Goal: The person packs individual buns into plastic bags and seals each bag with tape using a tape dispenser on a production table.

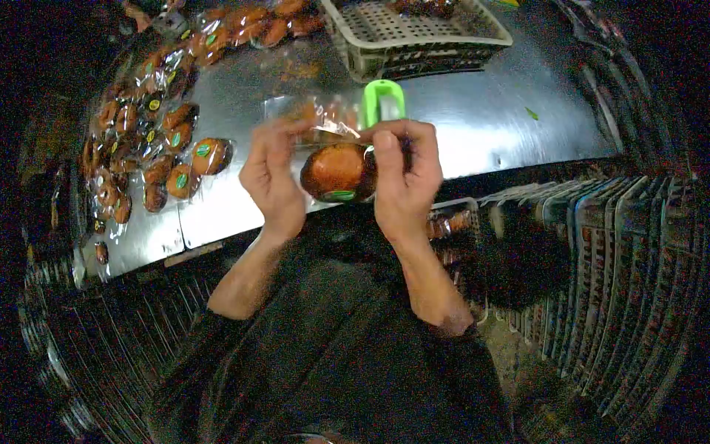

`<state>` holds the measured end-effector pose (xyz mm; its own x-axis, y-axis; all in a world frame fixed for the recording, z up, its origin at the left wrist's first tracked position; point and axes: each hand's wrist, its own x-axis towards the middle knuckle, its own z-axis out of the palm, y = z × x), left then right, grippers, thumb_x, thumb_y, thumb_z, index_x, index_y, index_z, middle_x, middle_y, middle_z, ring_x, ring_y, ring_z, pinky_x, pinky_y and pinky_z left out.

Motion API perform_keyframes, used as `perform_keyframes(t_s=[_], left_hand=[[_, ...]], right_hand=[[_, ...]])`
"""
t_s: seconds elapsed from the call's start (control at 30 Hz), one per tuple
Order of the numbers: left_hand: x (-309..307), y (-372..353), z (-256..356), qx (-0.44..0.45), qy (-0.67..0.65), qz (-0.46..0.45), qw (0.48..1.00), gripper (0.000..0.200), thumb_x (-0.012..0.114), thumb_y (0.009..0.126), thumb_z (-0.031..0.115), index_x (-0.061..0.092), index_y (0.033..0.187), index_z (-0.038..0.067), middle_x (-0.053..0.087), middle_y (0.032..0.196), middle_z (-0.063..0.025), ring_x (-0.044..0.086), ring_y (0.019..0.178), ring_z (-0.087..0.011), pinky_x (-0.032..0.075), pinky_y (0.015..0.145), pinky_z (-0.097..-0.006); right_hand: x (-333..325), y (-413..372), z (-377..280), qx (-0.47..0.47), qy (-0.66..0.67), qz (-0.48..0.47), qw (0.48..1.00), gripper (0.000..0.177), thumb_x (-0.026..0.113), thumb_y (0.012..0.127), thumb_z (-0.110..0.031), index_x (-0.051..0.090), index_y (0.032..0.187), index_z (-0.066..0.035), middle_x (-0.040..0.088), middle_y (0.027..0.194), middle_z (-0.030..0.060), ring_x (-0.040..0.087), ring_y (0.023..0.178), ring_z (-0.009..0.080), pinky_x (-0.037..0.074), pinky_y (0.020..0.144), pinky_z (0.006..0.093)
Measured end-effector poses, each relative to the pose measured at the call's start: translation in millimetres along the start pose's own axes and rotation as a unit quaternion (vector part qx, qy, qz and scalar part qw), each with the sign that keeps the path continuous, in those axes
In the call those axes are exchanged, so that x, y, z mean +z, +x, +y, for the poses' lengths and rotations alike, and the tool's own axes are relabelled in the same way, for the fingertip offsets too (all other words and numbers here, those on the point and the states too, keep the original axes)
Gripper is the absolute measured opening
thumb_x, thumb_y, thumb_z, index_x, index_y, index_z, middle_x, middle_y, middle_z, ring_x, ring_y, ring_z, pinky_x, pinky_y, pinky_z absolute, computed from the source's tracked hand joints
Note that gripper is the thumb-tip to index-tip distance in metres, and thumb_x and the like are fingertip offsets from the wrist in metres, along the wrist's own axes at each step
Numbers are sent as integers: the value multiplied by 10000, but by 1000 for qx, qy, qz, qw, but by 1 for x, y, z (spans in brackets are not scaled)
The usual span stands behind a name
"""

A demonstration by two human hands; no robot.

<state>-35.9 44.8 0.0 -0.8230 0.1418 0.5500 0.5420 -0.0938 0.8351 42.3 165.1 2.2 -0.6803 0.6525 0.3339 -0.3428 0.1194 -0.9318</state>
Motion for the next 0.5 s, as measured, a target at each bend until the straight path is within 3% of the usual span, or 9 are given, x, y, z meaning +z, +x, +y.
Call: perform_keyframes(t_s=[0.03,0.07,0.1,0.17,0.27,0.37,0.5], left_hand=[[1,4,-1,75,2,9,997,313,474,1008,195,661,908,-36,650,835,-41,555,723,-104,441,665,-241],[0,2,4,-32,-79,22,996,292,494,1002,189,667,918,-31,645,860,-56,554,781,-99,440,714,-237],[-8,-3,17,-120,-96,-34,987,305,453,1021,203,633,974,-39,655,993,-91,587,883,-137,459,806,-279],[-8,-10,28,-89,40,-75,992,301,459,1019,209,621,951,-35,644,982,-91,576,827,-122,461,770,-268],[-1,-2,21,-19,14,40,999,300,469,1017,230,596,896,-13,615,878,-58,559,763,-109,457,704,-248],[0,-12,30,-147,-43,21,988,305,480,1015,253,560,844,14,562,810,-32,525,761,-103,446,681,-245],[7,-12,34,-141,-54,100,983,307,474,1018,272,547,836,35,539,791,-16,477,745,-91,425,693,-231]], right_hand=[[-9,10,1,-65,-12,2,998,131,587,942,-129,554,986,-10,620,910,51,574,851,127,468,788,272],[-18,12,-9,-43,5,-17,999,114,594,933,-114,563,964,-9,620,900,54,577,846,135,468,789,274],[-23,13,-22,-20,23,-36,999,98,601,924,-100,573,942,-8,620,889,57,580,841,144,468,790,276],[-29,12,-26,-76,-48,-166,982,102,599,918,-93,565,931,2,618,891,78,584,834,168,471,792,290],[-24,11,-16,-130,1,-86,988,126,558,938,-115,521,973,0,618,894,95,583,833,182,464,805,294],[-20,9,-7,-59,96,-59,992,105,503,965,-114,502,966,-9,629,918,101,580,845,171,456,826,303],[-8,6,-15,0,168,-109,980,154,424,1016,-184,443,982,-35,651,912,110,570,838,132,442,812,275]])
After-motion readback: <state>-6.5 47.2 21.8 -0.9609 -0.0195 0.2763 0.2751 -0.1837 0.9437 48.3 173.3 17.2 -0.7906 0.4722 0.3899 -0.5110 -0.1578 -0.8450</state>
